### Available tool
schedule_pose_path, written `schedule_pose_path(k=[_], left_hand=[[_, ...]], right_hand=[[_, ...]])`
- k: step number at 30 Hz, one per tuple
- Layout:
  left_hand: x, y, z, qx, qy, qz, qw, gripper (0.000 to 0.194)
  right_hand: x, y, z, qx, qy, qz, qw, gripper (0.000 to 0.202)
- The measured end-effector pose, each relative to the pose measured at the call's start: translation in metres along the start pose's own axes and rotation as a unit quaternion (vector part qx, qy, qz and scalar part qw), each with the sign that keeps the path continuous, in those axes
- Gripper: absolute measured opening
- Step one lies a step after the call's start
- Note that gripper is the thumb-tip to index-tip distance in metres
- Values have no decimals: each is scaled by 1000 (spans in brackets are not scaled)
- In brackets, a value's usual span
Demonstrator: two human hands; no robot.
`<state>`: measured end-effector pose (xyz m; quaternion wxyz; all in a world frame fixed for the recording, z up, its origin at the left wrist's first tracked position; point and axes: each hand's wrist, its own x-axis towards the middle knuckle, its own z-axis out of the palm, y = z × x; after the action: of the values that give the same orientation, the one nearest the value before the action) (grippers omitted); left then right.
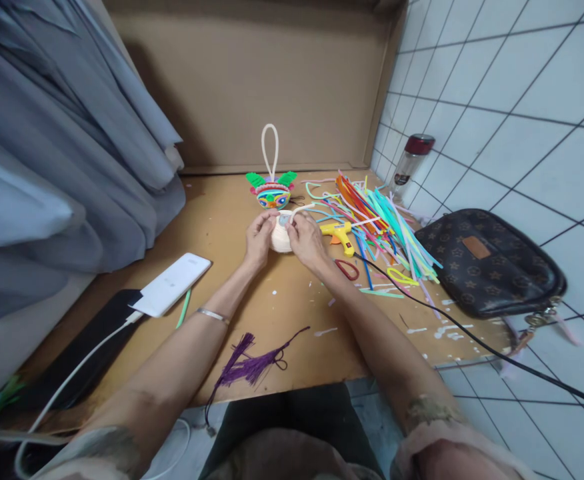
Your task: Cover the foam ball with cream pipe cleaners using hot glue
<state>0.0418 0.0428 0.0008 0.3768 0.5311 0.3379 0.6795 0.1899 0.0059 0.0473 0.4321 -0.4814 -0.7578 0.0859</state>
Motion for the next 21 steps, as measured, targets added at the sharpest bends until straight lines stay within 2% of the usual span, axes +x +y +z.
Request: schedule_pose_path(k=[4, 14, 21], left_hand=[[-2, 3, -2, -27, -6, -17, 999, 28], [-6, 7, -3, 10, -28, 0, 1000, 30], [-5, 10, -4, 33, -23, 22, 999, 26]], right_hand=[[-1, -1, 0, 10, 4, -3, 1000, 13], [0, -1, -2, 33, 21, 6, 999, 15], [2, -3, -4, 92, 21, 51, 994, 16]])
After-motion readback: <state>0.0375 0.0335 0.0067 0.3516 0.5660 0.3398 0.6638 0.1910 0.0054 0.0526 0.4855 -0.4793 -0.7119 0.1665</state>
